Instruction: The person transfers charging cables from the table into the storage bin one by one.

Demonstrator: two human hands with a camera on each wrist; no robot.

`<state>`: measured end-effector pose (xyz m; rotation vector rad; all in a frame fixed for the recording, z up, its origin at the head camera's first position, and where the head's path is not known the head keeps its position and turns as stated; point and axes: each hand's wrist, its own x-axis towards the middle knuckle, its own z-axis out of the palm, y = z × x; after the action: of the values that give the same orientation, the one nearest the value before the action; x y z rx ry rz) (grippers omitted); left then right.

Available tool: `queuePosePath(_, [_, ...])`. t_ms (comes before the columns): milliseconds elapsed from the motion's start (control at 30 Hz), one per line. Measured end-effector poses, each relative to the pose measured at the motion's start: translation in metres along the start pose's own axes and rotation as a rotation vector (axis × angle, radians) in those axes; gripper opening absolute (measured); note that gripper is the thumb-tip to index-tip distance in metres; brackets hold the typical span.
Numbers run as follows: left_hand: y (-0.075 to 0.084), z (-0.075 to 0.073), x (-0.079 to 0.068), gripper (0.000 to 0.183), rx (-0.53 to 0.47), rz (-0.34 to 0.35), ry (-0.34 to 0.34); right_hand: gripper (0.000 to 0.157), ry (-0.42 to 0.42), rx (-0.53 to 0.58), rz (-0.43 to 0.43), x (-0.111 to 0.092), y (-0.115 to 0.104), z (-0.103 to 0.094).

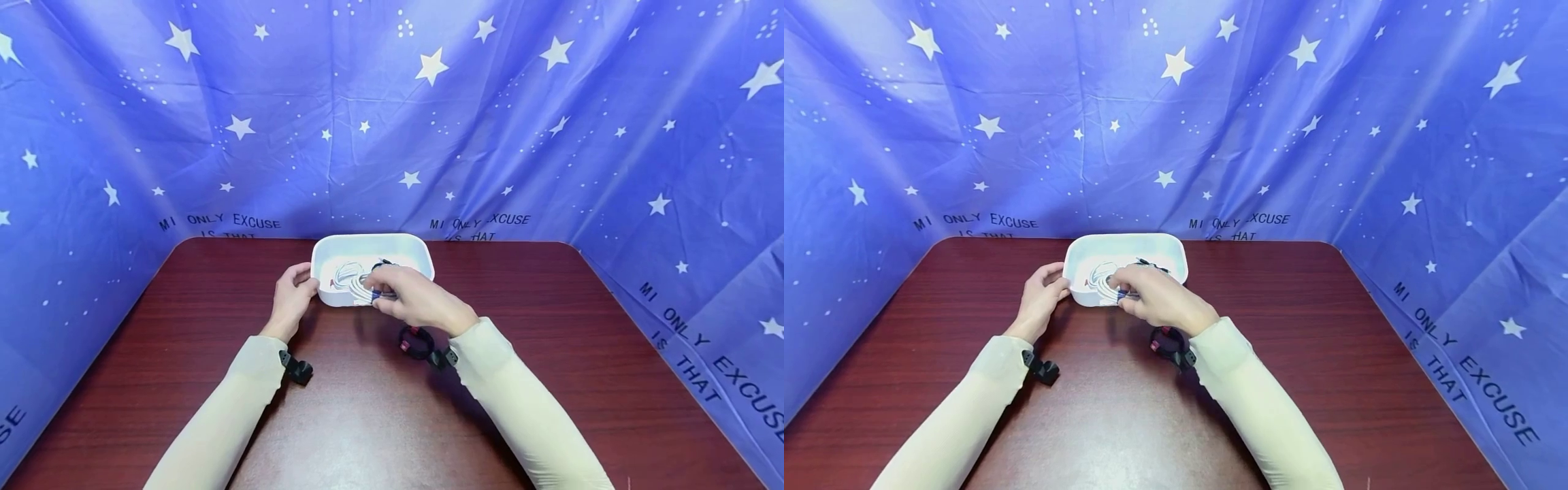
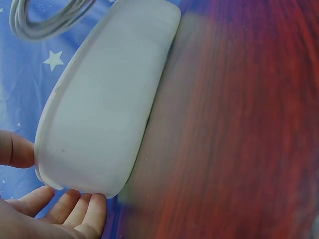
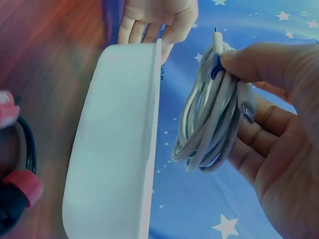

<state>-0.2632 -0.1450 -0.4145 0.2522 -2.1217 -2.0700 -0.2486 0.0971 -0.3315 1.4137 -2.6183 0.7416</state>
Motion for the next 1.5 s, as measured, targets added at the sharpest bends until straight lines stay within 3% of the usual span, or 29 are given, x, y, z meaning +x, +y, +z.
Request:
queuePosePath(267, [0.000,0.000,-0.001,0.050,-0.001,-0.011,-0.004,0.022,-0.006,-0.016,0.026,0.024,0.019,-0.002])
queuePosePath(900, [0.001,0.000,-0.001,0.048,-0.008,-0.018,0.004,0.024,-0.138,-0.074,0.130,0.074,0.042,0.012])
queuePosePath(1167, [0.001,0.001,-0.002,0.048,-0.021,-0.006,0.004,0.027,-0.171,-0.111,0.155,0.082,0.051,0.024])
queuePosePath(1500, [0.000,0.000,-0.001,0.049,-0.009,-0.007,0.006,0.025,-0.203,-0.168,0.127,0.086,0.055,0.035])
